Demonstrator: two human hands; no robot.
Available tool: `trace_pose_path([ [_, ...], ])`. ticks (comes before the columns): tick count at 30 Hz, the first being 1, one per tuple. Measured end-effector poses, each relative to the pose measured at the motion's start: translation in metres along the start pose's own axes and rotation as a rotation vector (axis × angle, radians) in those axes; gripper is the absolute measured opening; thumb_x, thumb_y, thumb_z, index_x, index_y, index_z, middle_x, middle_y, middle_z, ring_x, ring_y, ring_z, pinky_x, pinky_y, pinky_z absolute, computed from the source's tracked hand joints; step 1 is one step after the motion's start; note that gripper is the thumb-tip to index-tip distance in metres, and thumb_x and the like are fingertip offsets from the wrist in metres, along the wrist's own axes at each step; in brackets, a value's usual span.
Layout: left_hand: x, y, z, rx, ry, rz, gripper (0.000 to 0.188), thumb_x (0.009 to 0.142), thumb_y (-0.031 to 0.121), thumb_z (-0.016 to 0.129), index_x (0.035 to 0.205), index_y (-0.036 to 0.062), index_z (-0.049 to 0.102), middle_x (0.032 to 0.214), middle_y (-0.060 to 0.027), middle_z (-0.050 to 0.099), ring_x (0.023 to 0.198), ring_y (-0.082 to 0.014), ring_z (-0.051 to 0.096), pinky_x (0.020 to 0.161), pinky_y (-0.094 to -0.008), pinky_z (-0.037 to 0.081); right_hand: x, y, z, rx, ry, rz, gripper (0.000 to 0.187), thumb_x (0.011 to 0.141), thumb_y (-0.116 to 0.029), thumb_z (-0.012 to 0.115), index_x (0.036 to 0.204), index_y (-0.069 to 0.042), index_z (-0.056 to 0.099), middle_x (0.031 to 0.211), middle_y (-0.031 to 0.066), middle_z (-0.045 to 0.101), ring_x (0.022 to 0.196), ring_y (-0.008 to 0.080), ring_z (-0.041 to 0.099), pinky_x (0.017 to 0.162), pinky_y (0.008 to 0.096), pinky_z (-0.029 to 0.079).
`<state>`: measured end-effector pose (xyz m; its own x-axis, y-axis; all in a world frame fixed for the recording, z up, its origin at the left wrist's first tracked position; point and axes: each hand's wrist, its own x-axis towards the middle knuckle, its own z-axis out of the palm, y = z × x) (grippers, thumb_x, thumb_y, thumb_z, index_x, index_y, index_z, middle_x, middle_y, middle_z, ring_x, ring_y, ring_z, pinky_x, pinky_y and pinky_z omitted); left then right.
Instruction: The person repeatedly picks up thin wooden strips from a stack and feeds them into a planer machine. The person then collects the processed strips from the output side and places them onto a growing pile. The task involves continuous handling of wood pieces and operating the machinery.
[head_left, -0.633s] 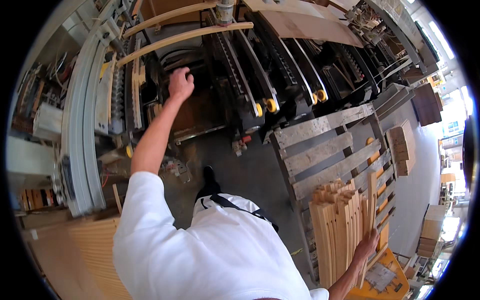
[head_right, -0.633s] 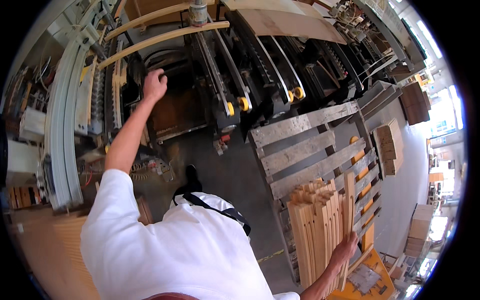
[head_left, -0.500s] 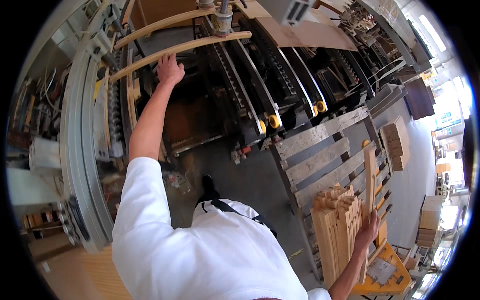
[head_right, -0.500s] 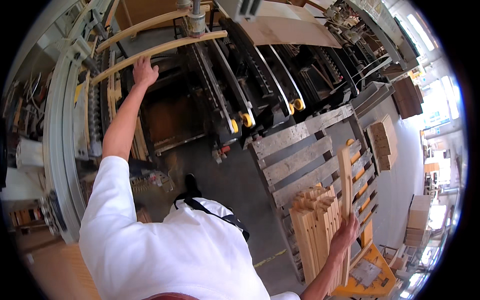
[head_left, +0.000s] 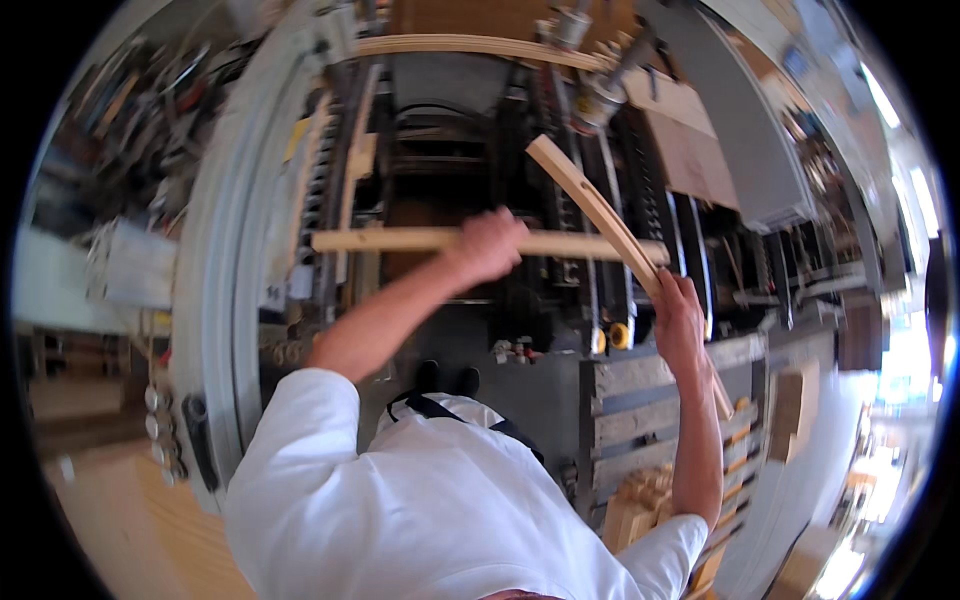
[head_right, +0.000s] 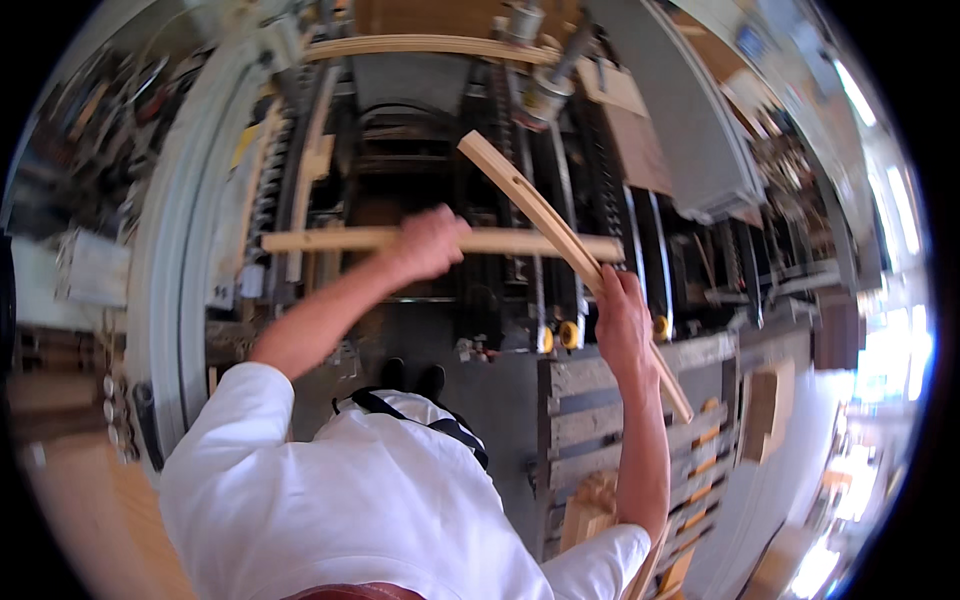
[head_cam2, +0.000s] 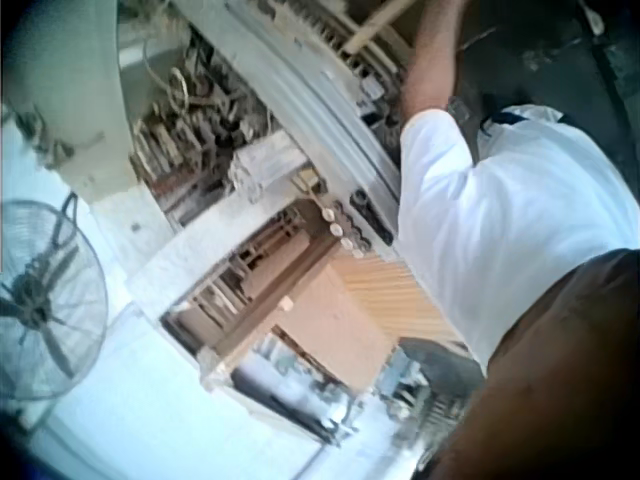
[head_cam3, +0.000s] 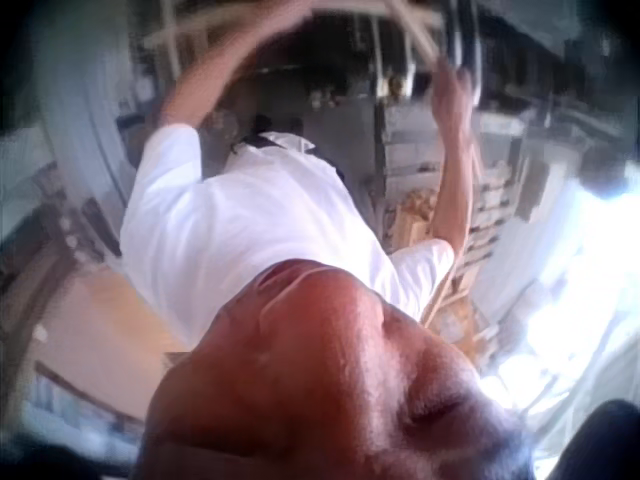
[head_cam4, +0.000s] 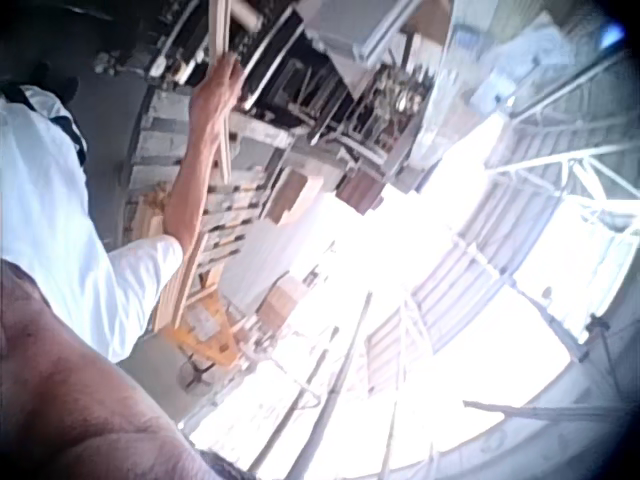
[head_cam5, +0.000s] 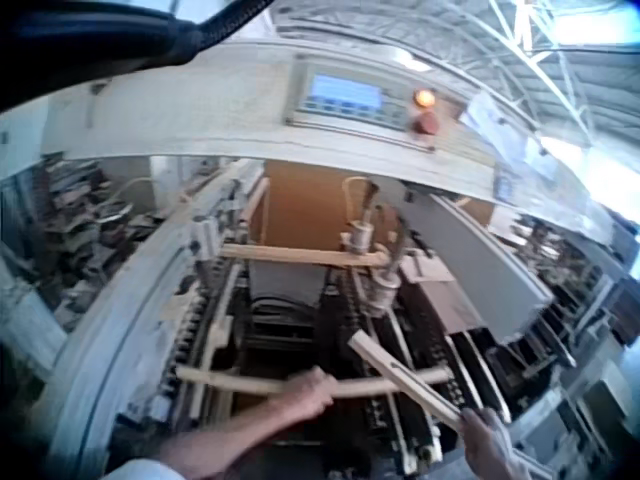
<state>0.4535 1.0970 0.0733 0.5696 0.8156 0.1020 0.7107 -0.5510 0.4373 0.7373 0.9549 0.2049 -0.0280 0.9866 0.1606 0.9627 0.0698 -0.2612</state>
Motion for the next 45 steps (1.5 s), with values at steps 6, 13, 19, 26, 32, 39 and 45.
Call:
trace_pose_path([
  [6,-0.107,0.08,0.006,-0.234,-0.213,-0.11,0.029,0.077,0.019,0.075,0.101,0.0102,0.063,0.1,-0.0113,0.057,0.097,-0.0341,0.061,0.079,-0.0478,0.052,0.169,-0.049,0.093,-0.029,-0.075,-0.519,0.036,0.087,-0.001,0.056,0.123,-0.004,0.056,0.108,0.019,0.057,0.103,0.0398,0.056,0.087,0.0462,0.048],
  [13,-0.169,0.106,-0.021,-0.281,-0.216,-0.434,0.031,0.081,0.021,0.07,0.109,0.0099,0.063,0.101,-0.0107,0.057,0.102,-0.0313,0.058,0.085,-0.0451,0.048,0.288,-0.121,0.205,-0.041,-0.033,-0.716,0.033,0.078,-0.002,0.062,0.111,-0.005,0.057,0.107,0.0173,0.058,0.103,0.0371,0.058,0.086,0.0467,0.052],
  [19,-0.242,0.124,-0.034,-0.331,-0.038,-0.766,0.033,0.079,0.021,0.072,0.11,0.0098,0.064,0.104,-0.0099,0.058,0.103,-0.0327,0.058,0.086,-0.0441,0.047,0.346,-0.122,0.227,-0.136,0.006,-0.538,0.022,0.085,-0.017,0.065,0.105,-0.009,0.061,0.102,0.0148,0.064,0.096,0.0361,0.065,0.084,0.0463,0.053],
  [26,-0.326,0.147,-0.031,-0.407,0.196,-1.044,0.036,0.076,0.021,0.073,0.108,0.008,0.066,0.1,-0.015,0.062,0.099,-0.0354,0.059,0.085,-0.044,0.048,0.352,-0.125,0.234,-0.03,0.112,-0.592,0.021,0.086,-0.026,0.065,0.099,-0.01,0.062,0.098,0.0151,0.065,0.094,0.0351,0.065,0.078,0.0477,0.053],
  [32,-0.359,0.158,-0.025,-0.457,0.238,-1.291,0.033,0.074,0.02,0.075,0.102,0.0038,0.068,0.097,-0.0168,0.065,0.091,-0.0327,0.061,0.082,-0.0396,0.048,0.35,-0.136,0.241,-0.027,0.116,-0.581,0.017,0.085,-0.023,0.063,0.097,-0.01,0.064,0.095,0.0138,0.066,0.09,0.0344,0.066,0.078,0.0481,0.053],
  [39,-0.41,0.182,-0.018,-0.538,0.308,-1.494,0.036,0.074,0.019,0.078,0.104,0.0014,0.07,0.088,-0.0124,0.069,0.08,-0.0196,0.064,0.075,-0.0342,0.049,0.357,-0.134,0.243,-0.079,0.125,-0.563,0.018,0.087,-0.025,0.058,0.096,-0.011,0.065,0.098,0.0159,0.066,0.094,0.0369,0.065,0.081,0.0499,0.051],
  [45,-0.499,0.225,-0.026,-0.797,0.489,-1.604,0.035,0.074,0.016,0.079,0.103,-0.0021,0.071,0.084,-0.0067,0.07,0.078,-0.0129,0.063,0.073,-0.0294,0.05,0.349,-0.153,0.23,-0.187,0.01,-0.423,0.038,0.084,-0.035,0.064,0.114,-0.012,0.063,0.117,0.016,0.063,0.11,0.0336,0.061,0.092,0.0476,0.047],
])
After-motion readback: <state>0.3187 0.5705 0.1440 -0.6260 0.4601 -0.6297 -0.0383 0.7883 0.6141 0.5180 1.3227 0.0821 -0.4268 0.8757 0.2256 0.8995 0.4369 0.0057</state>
